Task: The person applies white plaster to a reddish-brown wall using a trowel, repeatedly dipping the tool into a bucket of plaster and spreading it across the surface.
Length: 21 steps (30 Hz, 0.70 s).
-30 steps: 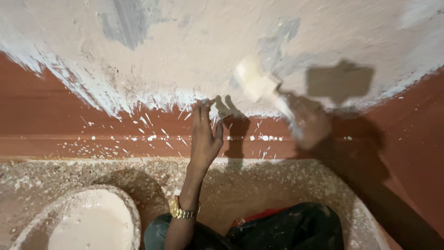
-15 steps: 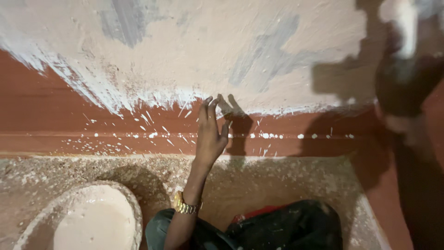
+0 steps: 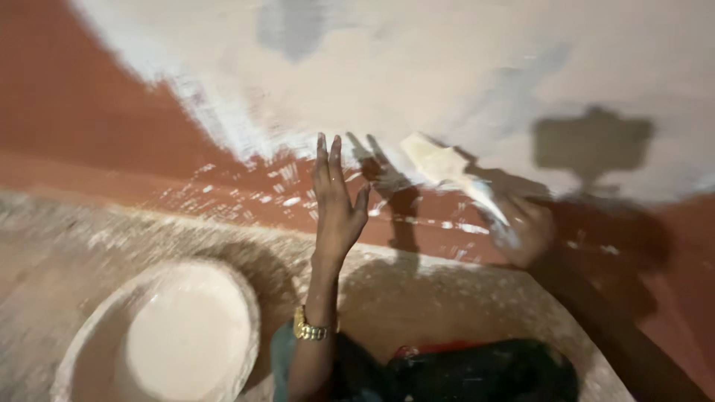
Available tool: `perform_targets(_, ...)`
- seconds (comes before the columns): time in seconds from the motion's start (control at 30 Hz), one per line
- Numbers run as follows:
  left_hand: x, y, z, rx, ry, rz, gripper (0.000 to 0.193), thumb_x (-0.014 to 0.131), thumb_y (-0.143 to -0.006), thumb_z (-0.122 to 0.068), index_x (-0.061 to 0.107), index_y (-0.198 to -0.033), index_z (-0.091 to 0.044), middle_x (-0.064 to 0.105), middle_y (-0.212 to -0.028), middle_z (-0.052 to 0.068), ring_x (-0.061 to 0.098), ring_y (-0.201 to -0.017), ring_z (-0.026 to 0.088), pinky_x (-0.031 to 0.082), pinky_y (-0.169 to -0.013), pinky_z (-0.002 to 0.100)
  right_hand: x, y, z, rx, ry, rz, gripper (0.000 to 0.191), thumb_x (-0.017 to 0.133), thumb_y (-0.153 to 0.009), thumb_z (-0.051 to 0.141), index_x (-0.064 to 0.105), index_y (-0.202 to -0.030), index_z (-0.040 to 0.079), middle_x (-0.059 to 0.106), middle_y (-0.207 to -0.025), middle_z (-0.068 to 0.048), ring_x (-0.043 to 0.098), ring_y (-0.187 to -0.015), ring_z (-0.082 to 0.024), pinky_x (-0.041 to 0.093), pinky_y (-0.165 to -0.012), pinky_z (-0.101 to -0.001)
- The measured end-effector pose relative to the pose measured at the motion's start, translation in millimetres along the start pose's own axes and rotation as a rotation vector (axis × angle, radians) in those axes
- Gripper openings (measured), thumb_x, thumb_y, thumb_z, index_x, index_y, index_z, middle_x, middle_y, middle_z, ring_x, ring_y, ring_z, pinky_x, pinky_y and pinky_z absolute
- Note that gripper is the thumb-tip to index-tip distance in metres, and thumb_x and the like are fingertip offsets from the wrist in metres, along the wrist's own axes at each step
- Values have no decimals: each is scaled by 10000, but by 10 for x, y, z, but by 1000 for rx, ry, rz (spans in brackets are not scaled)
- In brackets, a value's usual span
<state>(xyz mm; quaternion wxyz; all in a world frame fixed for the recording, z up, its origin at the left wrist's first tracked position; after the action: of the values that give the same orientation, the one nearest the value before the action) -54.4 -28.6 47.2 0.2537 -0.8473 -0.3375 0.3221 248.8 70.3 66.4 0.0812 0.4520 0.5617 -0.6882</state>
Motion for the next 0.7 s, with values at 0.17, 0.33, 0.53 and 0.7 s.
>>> perform_targets(0.17,-979,393,507,-180,-114,-171,756,672,-986,-131,257,-1618,-107,235,-1679,235,240,-1546,457,260,-1234,600,533,-475,942,-9,-302,8,436,744,-856,85,650,-1282,69,727,-1037,-183,709,-849,-340,576,-706,-438)
perform_targets(0.33,-2026,1399,1111,-426,-388,-284,712,705,-929,-142,361,-1547,-62,315,-1614,284,320,-1457,489,289,-1184,610,1429,-916,2486,-75,-655,213,597,687,-762,29,656,-1357,65,729,-1100,-218,720,-904,-387,579,-765,-466)
perform_targets(0.53,-2789,2389,1414,-858,-727,-283,780,742,-830,-190,369,-1500,-48,342,-1565,275,362,-1404,462,337,-1115,599,2242,-1195,4467,-215,-730,746,417,726,-887,290,670,-1253,97,729,-973,-211,695,-942,-389,553,-822,-512)
perform_targets(0.7,-3045,2692,1396,-970,-757,-187,763,726,-830,-188,370,-1496,-79,323,-1610,215,354,-1398,459,332,-1124,572,2453,-1063,5143,-339,-621,865,481,759,-809,245,617,-1214,29,684,-1033,-240,649,-1001,-433,532,-814,-560)
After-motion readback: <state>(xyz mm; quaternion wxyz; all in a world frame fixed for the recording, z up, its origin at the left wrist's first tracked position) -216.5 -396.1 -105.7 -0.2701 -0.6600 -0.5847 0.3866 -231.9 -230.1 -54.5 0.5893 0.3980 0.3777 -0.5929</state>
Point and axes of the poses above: each hand's wrist, its own y-axis away from the middle knuckle, its own x-axis out of the palm, z = x × y, the point moved 1 cm from there along -y, towards the middle knuckle
